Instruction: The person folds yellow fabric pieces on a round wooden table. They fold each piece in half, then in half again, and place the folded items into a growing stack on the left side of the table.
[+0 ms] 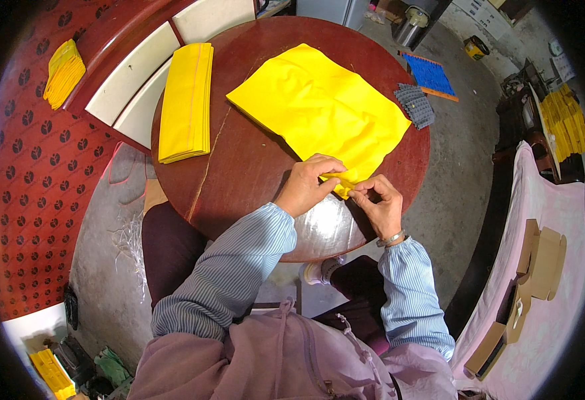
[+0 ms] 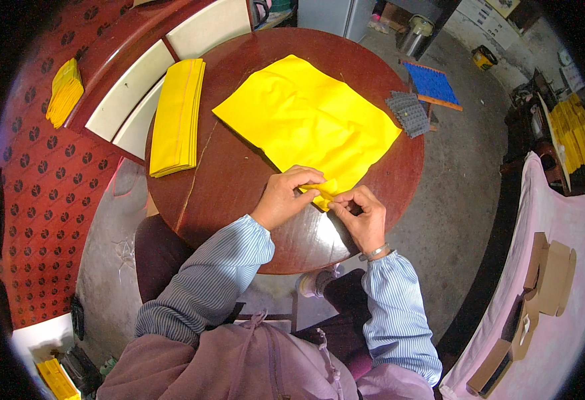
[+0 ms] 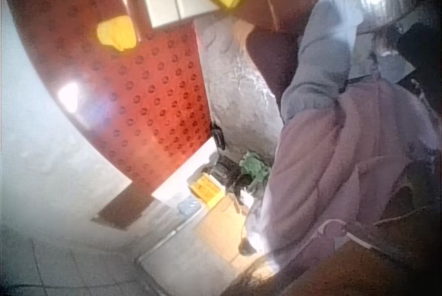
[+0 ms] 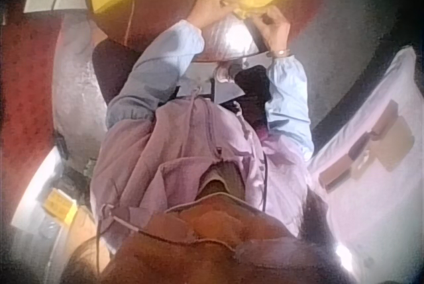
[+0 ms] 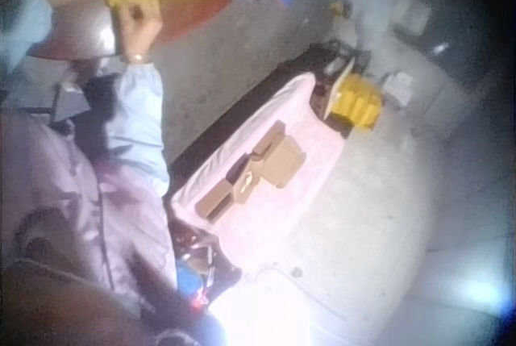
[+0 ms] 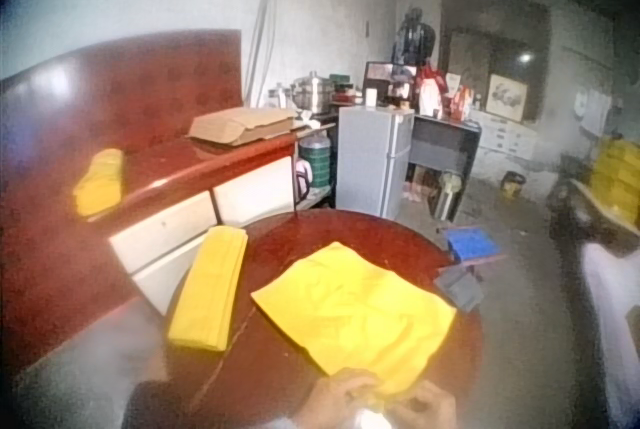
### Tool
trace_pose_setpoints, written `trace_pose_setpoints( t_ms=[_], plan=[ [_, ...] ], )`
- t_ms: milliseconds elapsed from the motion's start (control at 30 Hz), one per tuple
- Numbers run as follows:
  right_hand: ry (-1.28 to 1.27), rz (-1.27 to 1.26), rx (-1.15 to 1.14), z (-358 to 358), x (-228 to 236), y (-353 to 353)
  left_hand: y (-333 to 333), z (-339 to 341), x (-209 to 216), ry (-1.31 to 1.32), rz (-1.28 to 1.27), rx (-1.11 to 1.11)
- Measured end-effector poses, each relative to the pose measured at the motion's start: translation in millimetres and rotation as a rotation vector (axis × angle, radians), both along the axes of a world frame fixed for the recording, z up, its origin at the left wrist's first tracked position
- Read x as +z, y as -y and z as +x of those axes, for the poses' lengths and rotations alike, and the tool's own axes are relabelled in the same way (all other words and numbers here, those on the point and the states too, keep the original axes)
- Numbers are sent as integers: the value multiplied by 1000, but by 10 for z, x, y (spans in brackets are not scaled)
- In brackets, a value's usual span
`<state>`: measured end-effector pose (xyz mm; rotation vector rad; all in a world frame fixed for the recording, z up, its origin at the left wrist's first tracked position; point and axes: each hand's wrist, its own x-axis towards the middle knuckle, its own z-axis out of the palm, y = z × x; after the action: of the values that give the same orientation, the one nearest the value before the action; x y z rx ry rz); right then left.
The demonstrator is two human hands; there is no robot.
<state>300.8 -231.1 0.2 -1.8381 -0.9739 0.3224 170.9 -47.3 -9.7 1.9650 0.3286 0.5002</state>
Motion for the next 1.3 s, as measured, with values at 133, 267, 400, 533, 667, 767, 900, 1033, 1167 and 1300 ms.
trace_pose_setpoints(
  t_ms=[133, 267, 400, 533, 667, 767, 900, 1033, 1167, 1300],
  plan=[
    [13, -16, -5, -9, 22, 6, 10, 11, -22, 5, 5, 21],
    [148, -21, 83, 14, 55, 33, 6, 23, -17, 7, -14, 30],
    [207, -13, 86, 35, 31, 12, 4, 6, 10, -58, -73, 24],
    [19, -69, 15, 23, 2, 26, -53, -26, 44, -14, -31, -40],
    [-23, -47, 11, 20, 2, 17, -72, -42, 53, 14, 6, -91],
    [-24, -63, -7, 3, 18, 6, -34, -31, 29, 18, 1, -64],
    [10, 9, -6, -25, 47, -1, 31, 16, -13, -6, -24, 42],
    [240, 39, 75, 7, 76, 1, 22, 28, -14, 3, -69, 55],
    [261, 43, 70, 21, 66, 6, -18, 2, 13, -16, -77, 21],
    [78, -34, 17, 12, 41, 18, -70, -28, 48, -28, -69, -46]
  ],
)
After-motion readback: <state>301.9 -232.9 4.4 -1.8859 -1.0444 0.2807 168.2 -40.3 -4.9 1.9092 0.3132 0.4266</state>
